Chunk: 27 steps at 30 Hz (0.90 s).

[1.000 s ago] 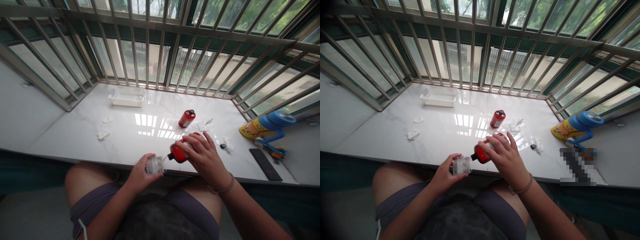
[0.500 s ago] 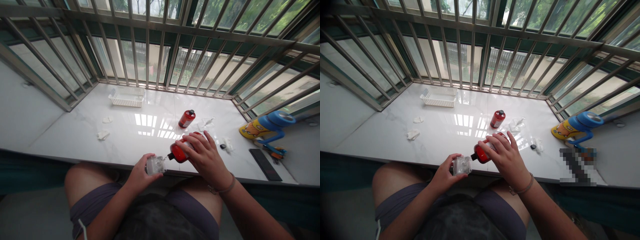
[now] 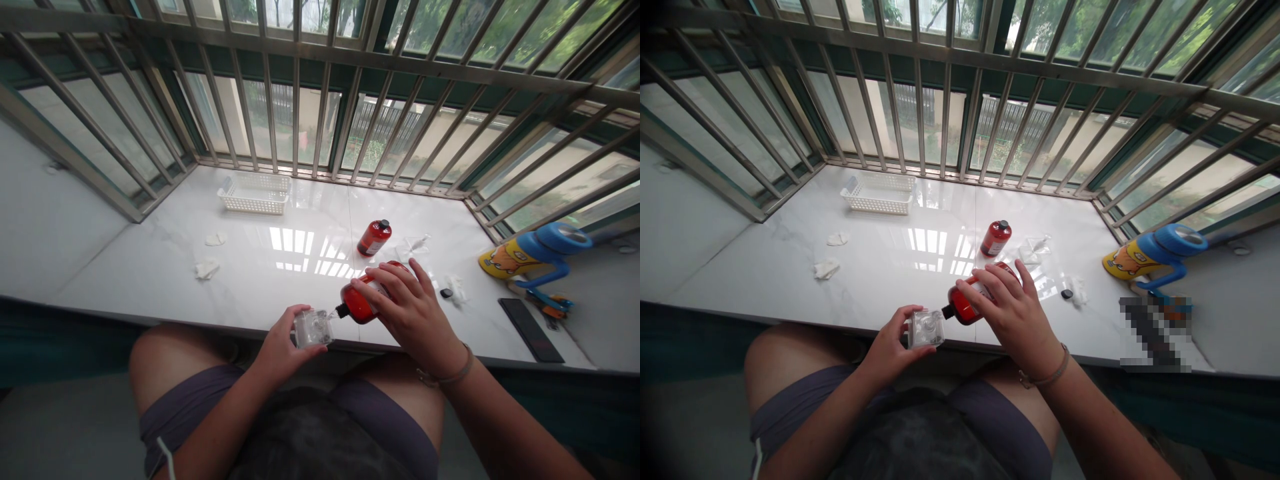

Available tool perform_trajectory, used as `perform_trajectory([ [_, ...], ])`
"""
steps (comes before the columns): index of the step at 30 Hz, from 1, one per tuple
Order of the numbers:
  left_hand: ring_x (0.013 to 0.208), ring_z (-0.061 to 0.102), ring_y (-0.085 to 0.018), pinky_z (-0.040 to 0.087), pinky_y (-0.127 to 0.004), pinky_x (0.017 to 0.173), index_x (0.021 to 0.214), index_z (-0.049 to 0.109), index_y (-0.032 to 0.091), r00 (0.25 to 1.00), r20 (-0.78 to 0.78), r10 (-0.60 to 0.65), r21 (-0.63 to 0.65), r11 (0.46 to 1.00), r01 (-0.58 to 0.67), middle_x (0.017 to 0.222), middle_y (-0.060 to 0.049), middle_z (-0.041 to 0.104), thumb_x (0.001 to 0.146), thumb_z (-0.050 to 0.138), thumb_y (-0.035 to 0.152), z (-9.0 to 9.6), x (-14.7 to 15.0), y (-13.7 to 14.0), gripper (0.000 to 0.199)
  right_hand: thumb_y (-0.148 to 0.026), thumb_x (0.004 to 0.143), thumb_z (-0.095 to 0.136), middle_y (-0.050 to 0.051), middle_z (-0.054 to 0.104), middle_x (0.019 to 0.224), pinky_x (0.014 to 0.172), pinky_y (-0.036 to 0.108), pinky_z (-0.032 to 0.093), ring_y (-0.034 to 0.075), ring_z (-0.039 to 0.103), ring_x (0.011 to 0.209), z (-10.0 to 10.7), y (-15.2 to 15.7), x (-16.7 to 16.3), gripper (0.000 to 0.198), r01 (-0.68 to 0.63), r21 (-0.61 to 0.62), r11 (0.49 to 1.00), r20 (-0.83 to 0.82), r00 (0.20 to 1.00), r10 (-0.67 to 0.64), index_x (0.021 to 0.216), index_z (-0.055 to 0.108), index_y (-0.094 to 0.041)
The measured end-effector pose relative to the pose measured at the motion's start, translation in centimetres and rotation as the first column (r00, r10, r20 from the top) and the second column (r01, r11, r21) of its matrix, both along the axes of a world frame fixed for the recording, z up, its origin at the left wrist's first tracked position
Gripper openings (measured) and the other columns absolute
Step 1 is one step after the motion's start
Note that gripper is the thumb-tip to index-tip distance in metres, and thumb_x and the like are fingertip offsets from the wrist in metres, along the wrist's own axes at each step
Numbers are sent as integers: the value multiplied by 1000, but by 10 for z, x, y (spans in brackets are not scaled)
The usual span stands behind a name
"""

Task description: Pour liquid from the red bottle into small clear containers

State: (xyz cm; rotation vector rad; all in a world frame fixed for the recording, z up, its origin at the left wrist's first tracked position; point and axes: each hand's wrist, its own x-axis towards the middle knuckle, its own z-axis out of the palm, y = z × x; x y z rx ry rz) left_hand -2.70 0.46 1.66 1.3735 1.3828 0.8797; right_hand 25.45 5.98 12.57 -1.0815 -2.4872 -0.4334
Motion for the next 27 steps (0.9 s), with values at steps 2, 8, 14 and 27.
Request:
perform_trajectory([
  [2,117,73,-31,58,-47,104,136,59,30,1000,0,-8,0,1000,8,142,-9,68,71,98,42,0,0,1,77,-9,102,65,6,68,145,133,62,27,28,57,142,0,0,0,53,-2,0,1000,-2,1000,2,149,61,-34],
  [8,122,71,-32,58,-47,105,137,58,29,1000,6,-12,16,1000,12,142,-10,67,73,97,42,2,2,3,76,-8,102,66,6,68,146,133,63,27,29,56,143,1,2,0,54,-9,11,1000,-4,1000,9,149,62,-34],
  [14,120,73,-31,59,-46,104,136,58,29,999,30,-25,28,999,25,144,-10,67,73,98,42,9,5,7,76,-9,101,66,6,66,149,133,63,26,30,56,144,5,3,0,57,-3,3,1000,10,1000,3,151,61,-36],
  [27,116,73,-30,59,-45,103,137,59,29,998,44,-35,54,998,32,141,-9,69,71,99,43,18,12,15,78,-6,100,65,5,66,149,133,65,25,30,54,145,10,6,2,59,-5,18,1000,27,1000,4,151,61,-36],
])
